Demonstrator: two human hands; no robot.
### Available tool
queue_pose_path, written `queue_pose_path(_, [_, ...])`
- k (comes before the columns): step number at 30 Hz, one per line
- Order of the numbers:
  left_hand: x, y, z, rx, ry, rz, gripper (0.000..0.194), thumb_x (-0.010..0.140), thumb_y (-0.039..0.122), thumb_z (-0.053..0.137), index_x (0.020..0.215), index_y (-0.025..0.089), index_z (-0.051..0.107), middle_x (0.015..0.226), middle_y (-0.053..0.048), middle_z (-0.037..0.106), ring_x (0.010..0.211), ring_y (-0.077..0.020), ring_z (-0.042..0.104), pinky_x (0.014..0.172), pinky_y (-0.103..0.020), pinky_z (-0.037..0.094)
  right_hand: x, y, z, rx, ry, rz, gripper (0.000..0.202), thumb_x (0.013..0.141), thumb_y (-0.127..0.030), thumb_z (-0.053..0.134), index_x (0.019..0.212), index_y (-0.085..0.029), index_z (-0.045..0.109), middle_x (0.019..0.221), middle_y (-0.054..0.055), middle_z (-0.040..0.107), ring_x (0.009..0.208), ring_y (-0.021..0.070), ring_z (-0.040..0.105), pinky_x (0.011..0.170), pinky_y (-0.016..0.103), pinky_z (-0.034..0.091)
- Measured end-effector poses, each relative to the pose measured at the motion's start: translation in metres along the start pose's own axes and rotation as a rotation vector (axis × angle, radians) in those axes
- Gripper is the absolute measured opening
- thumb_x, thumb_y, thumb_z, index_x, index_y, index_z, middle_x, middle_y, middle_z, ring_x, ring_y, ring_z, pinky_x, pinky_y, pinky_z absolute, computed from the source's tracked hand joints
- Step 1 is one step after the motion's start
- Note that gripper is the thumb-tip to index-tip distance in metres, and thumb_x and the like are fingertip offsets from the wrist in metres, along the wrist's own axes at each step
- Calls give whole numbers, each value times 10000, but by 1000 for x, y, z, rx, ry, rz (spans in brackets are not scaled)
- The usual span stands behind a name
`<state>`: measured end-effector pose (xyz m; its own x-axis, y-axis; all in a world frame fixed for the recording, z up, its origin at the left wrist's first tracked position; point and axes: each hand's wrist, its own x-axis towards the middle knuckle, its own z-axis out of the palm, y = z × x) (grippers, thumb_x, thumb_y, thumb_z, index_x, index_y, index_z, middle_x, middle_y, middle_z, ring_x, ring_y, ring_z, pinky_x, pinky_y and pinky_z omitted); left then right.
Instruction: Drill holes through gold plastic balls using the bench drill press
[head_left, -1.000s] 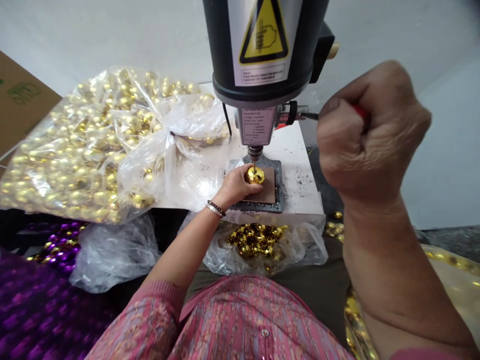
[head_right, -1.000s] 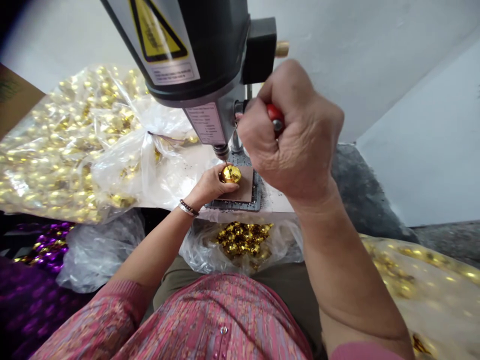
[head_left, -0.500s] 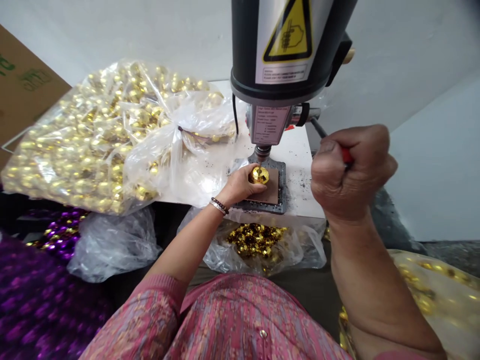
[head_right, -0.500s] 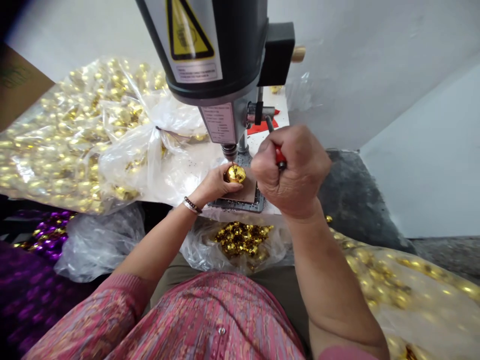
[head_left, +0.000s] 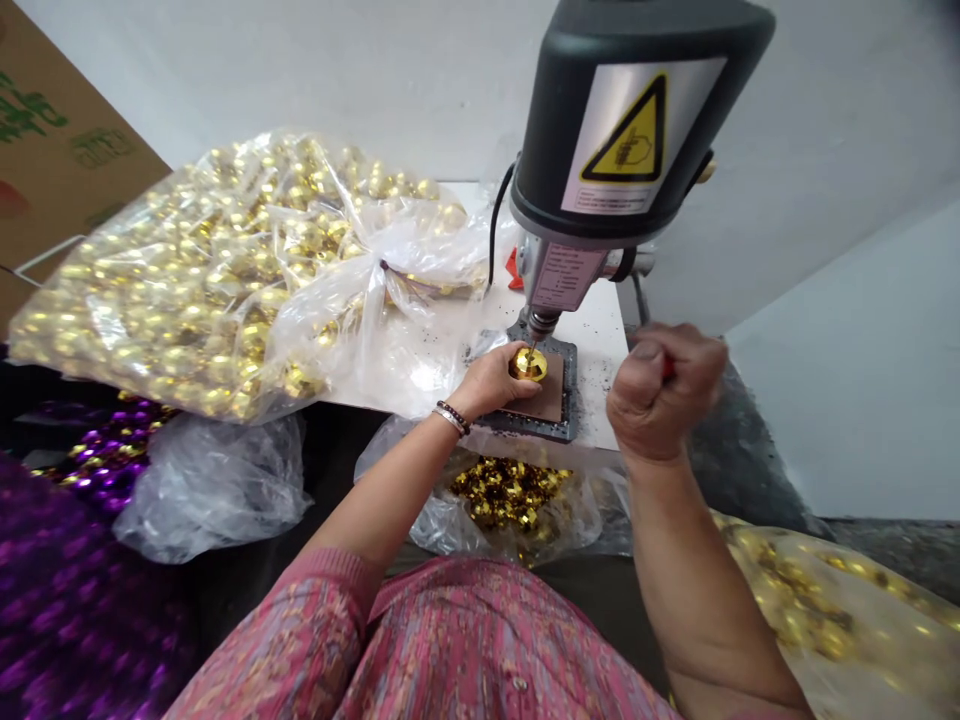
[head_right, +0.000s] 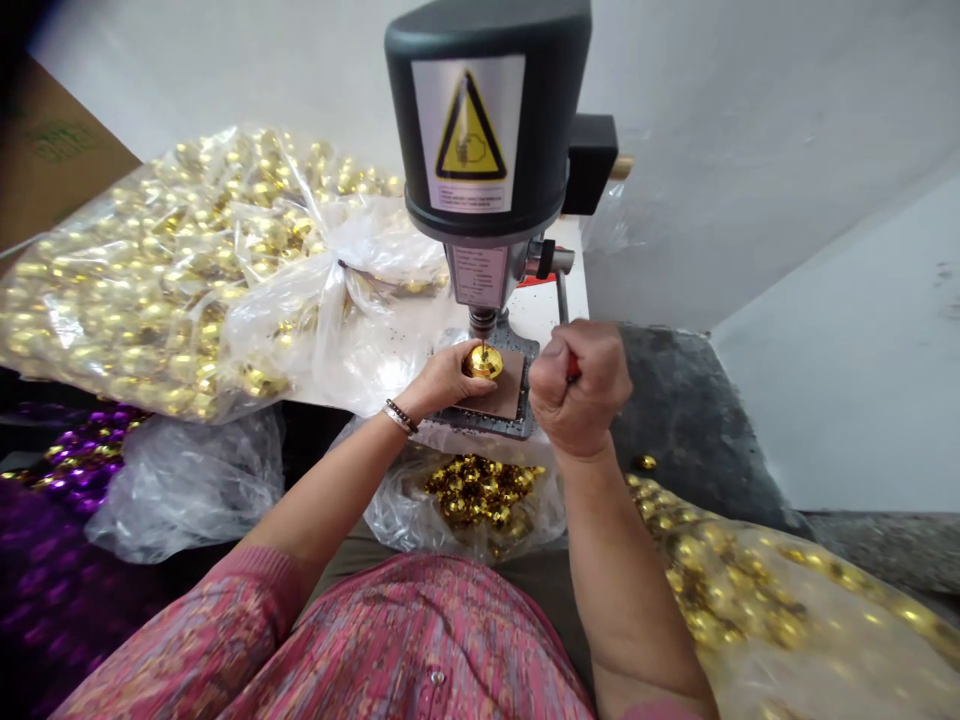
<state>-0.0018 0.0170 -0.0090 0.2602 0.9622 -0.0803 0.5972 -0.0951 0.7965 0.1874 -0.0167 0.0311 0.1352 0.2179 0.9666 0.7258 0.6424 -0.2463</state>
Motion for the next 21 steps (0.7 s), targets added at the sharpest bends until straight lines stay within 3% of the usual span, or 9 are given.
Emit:
queue_pose_path(3, [-1,1,1,14,-3,-4,539,787,248,894,1307,196,761,1121,-28,824,1050,-247,753,961,-322,570,2,-1,5,19,49,-5,222,1068,-352,476,936,-203,572,796,-27,598,742,70,598,704,235,464])
queue_pose_path(7, [-2,3,1,20,29,-20,560,782,251,892,1324,214,756,1139,-31,818,1083,-261,753,1004,-343,573,42,0,7,4,73,99,417,1107,-481,420,867,-164,549,752,-32,554,679,41,533,689,231,443])
queue_pose_path(11, [-15,4,-7,-31,-3,5,570,793,253,870,1338,171,726,1158,-59,811,1045,-248,748,973,-349,584,96,8,8,18,-134,381,473,1096,-545,380,825,-168,472,759,-57,513,653,1,487,695,235,422])
queue_pose_path(14, [-43,1,-17,-64,-141,66,611,794,301,884,1366,173,712,1197,-83,808,1075,-259,752,982,-373,595,115,5,9,23,-202,517,399,1076,-455,432,804,-164,457,763,-73,533,661,-19,490,691,225,419])
queue_pose_path(17, [-74,-5,-26,-62,-309,124,808,706,373,986,1440,188,704,1235,-117,800,1103,-291,754,984,-396,606,118,-5,10,44,-176,595,306,1047,-337,451,804,-157,498,761,-82,579,697,-12,556,719,246,435])
queue_pose_path(19, [-85,-10,-35,-76,-294,115,841,709,433,996,1463,194,708,1234,-131,794,1033,-276,757,932,-389,617,118,-12,11,67,-132,646,271,1020,-275,457,782,-159,517,733,-87,589,681,-9,573,726,260,426])
queue_pose_path(21, [-84,-19,-48,-96,-159,63,665,817,460,906,1410,204,750,1209,-124,801,949,-239,745,887,-374,617,118,-16,13,85,-75,671,261,998,-195,470,743,-162,520,688,-75,583,640,-5,553,714,257,422])
